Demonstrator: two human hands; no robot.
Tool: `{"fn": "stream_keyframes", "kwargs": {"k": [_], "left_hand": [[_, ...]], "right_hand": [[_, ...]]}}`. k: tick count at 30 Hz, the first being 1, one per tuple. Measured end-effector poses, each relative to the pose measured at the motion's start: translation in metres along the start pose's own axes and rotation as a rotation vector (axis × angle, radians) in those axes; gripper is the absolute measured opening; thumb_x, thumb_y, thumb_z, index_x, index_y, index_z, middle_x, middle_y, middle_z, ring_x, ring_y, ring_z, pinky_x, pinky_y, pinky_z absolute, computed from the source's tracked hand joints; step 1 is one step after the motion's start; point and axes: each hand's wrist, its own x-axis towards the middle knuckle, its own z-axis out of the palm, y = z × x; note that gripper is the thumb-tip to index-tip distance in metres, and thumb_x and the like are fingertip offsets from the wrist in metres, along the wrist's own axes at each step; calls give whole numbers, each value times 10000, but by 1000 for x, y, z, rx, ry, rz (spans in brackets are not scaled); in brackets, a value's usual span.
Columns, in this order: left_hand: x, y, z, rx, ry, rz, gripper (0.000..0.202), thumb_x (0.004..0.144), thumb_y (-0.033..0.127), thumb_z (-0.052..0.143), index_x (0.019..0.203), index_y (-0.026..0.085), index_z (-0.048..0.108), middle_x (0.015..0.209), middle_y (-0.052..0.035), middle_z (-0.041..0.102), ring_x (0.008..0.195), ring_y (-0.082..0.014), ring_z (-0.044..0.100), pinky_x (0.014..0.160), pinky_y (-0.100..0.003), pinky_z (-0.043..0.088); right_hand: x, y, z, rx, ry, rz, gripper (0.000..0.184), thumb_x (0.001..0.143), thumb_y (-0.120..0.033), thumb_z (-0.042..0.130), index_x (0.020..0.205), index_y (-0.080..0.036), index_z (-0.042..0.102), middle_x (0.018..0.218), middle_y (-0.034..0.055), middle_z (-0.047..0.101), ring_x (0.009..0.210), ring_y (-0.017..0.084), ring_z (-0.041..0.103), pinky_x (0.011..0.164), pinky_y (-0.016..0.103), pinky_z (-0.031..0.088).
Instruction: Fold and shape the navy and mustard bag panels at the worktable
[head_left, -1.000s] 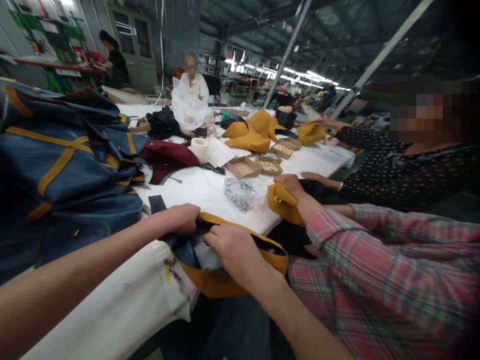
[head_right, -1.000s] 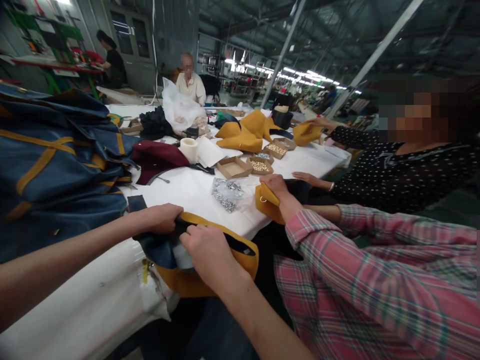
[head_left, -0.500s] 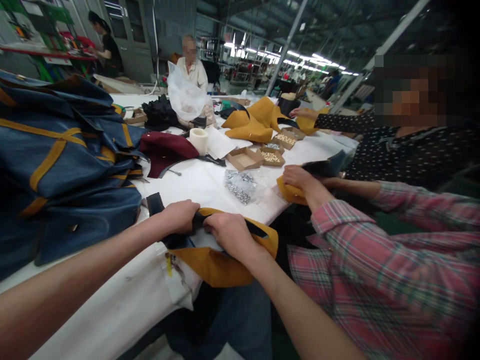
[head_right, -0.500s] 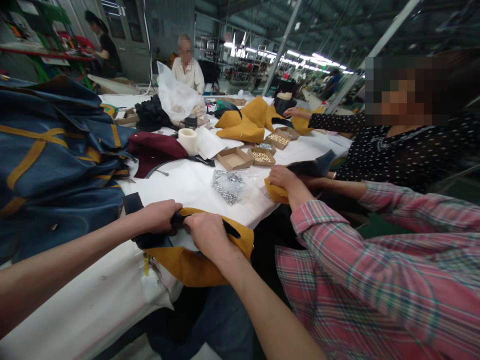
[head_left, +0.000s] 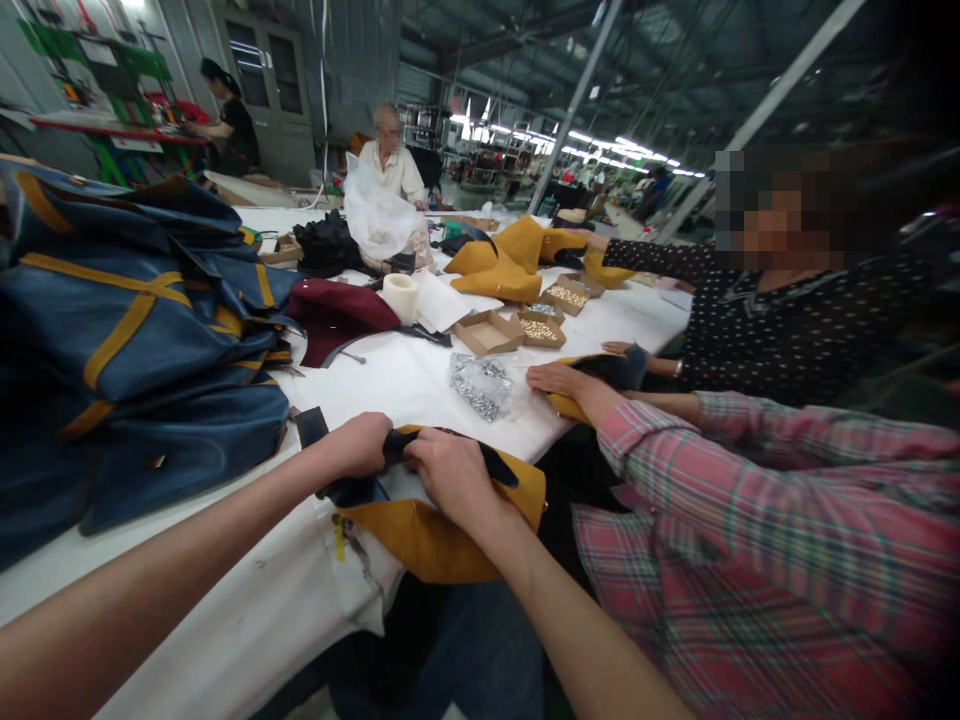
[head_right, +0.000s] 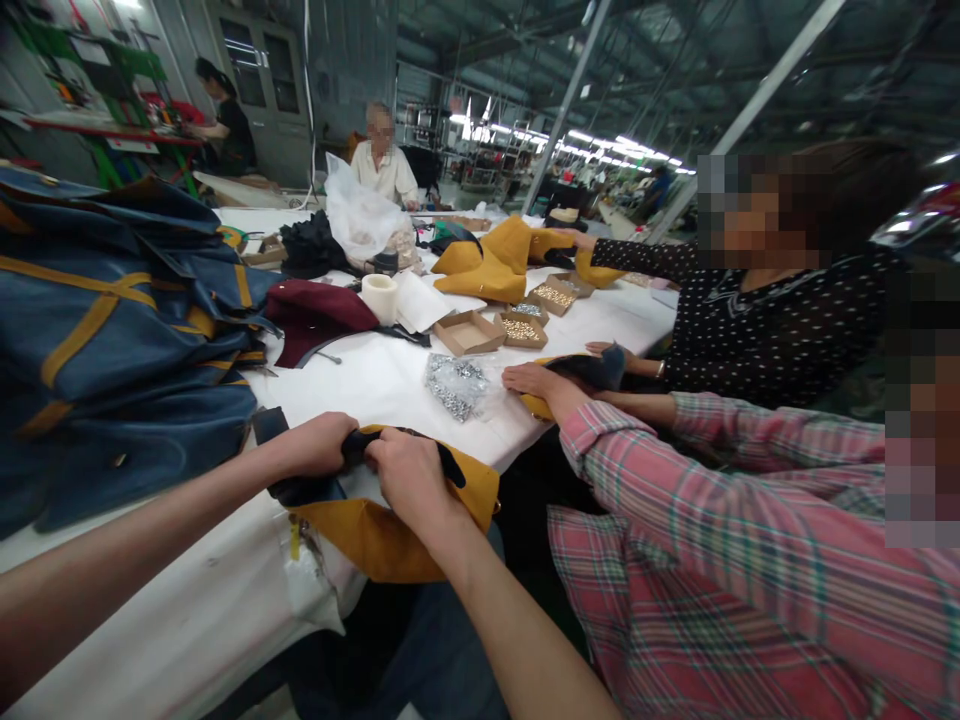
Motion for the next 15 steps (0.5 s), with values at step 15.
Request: {"fn": "stream_keyframes", "kwargs": {"k": [15], "left_hand": [[11,-10,5,-87,36,14,212,815,164,794,1025,161,823,1072,-188,856,991,-342,811,769,-347,547]], "right_hand": [[29,7,24,297,-71,105,143,902,-183,946,981,-302,953,981,26,802,991,207,693,860,307,470]]}}
